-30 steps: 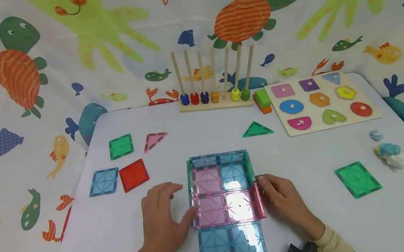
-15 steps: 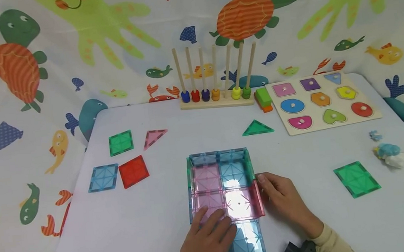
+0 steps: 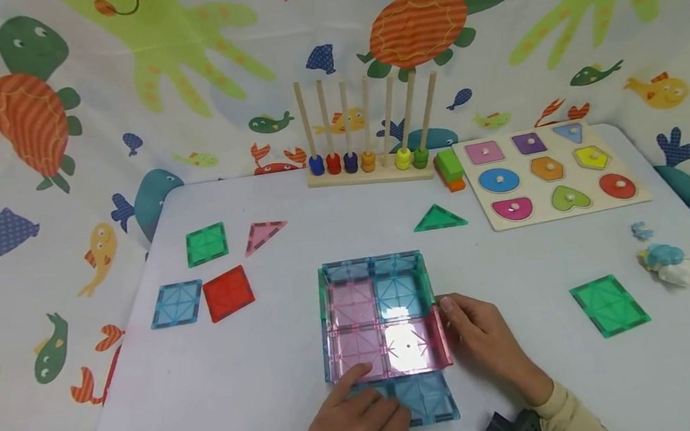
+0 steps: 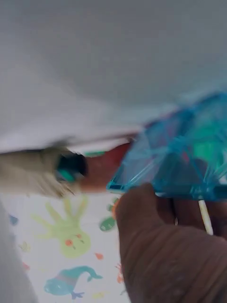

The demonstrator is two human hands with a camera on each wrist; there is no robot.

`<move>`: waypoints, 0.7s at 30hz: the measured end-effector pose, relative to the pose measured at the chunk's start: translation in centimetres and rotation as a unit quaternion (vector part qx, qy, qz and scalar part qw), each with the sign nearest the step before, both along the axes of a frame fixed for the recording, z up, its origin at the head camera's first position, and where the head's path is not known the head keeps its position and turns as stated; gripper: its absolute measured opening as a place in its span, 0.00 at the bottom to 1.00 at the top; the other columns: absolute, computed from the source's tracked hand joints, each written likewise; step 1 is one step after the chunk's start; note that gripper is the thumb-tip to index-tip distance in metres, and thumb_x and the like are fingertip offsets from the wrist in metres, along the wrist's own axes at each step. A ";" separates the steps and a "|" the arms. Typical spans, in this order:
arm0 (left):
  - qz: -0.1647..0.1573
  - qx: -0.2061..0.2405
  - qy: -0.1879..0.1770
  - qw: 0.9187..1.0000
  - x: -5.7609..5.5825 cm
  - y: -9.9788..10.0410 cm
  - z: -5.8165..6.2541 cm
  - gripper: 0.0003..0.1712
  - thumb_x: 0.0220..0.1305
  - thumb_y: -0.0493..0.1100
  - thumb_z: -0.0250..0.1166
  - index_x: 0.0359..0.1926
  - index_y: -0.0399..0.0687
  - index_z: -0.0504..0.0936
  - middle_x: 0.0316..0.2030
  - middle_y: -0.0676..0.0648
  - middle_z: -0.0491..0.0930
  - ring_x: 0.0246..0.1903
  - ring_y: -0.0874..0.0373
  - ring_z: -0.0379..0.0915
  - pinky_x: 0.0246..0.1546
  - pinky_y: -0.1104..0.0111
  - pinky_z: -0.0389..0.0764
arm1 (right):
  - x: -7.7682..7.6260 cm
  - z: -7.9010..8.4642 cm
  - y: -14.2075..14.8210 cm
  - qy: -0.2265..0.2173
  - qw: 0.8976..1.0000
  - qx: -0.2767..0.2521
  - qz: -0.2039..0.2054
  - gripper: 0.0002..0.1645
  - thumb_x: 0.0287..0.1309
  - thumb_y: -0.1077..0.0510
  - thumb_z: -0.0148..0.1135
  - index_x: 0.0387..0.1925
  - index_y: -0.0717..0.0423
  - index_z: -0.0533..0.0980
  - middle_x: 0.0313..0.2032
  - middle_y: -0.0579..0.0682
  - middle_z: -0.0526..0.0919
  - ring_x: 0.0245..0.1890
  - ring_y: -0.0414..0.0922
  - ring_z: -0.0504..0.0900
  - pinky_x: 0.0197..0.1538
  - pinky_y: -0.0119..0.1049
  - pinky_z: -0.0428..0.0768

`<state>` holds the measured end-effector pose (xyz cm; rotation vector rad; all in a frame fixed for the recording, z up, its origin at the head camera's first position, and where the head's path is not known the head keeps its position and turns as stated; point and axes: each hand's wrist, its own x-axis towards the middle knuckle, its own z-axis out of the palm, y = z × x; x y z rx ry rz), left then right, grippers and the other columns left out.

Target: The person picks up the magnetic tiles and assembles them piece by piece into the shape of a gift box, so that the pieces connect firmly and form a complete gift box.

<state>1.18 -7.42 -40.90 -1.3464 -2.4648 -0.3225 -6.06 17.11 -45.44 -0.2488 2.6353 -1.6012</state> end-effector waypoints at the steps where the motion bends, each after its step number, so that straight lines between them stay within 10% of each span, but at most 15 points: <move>1: 0.004 0.008 -0.003 1.000 -0.3 -0.1 0.4 0.07 0.59 0.51 0.63 0.32 0.56 0.83 0.27 0.59 0.83 0.29 0.67 0.77 0.61 0.57 0.64 | 0.0 0.0 0.0 0.001 1.000 0.002 0.000 0.19 0.70 0.50 0.47 0.50 0.55 0.77 0.21 0.45 0.75 0.22 0.41 0.74 0.24 0.32 0.75; 9: 0.066 0.010 -0.015 0.998 -2.5 -0.9 2.3 0.19 0.46 0.51 0.76 0.41 0.55 0.83 0.35 0.56 0.85 0.35 0.63 0.79 0.61 0.56 0.64 | 0.0 -0.1 0.0 0.013 1.000 0.013 0.001 0.18 0.70 0.51 0.48 0.50 0.55 0.78 0.22 0.43 0.76 0.23 0.40 0.74 0.24 0.32 0.75; 16: 0.089 0.047 -0.019 0.995 -3.4 -2.9 2.5 0.22 0.55 0.59 0.67 0.49 0.57 0.81 0.43 0.57 0.83 0.45 0.61 0.75 0.58 0.56 0.64 | -0.1 0.0 0.0 0.014 1.000 0.022 -0.006 0.19 0.70 0.51 0.48 0.51 0.56 0.78 0.22 0.43 0.76 0.23 0.40 0.74 0.25 0.31 0.75; 21: 0.220 0.055 -0.065 0.972 -6.5 -9.3 3.0 0.37 0.52 0.60 0.69 0.63 0.59 0.71 0.57 0.54 0.74 0.57 0.57 0.68 0.56 0.52 0.65 | -0.1 0.0 0.1 0.015 1.000 0.023 -0.004 0.19 0.70 0.52 0.48 0.50 0.57 0.78 0.23 0.44 0.76 0.23 0.40 0.74 0.25 0.31 0.75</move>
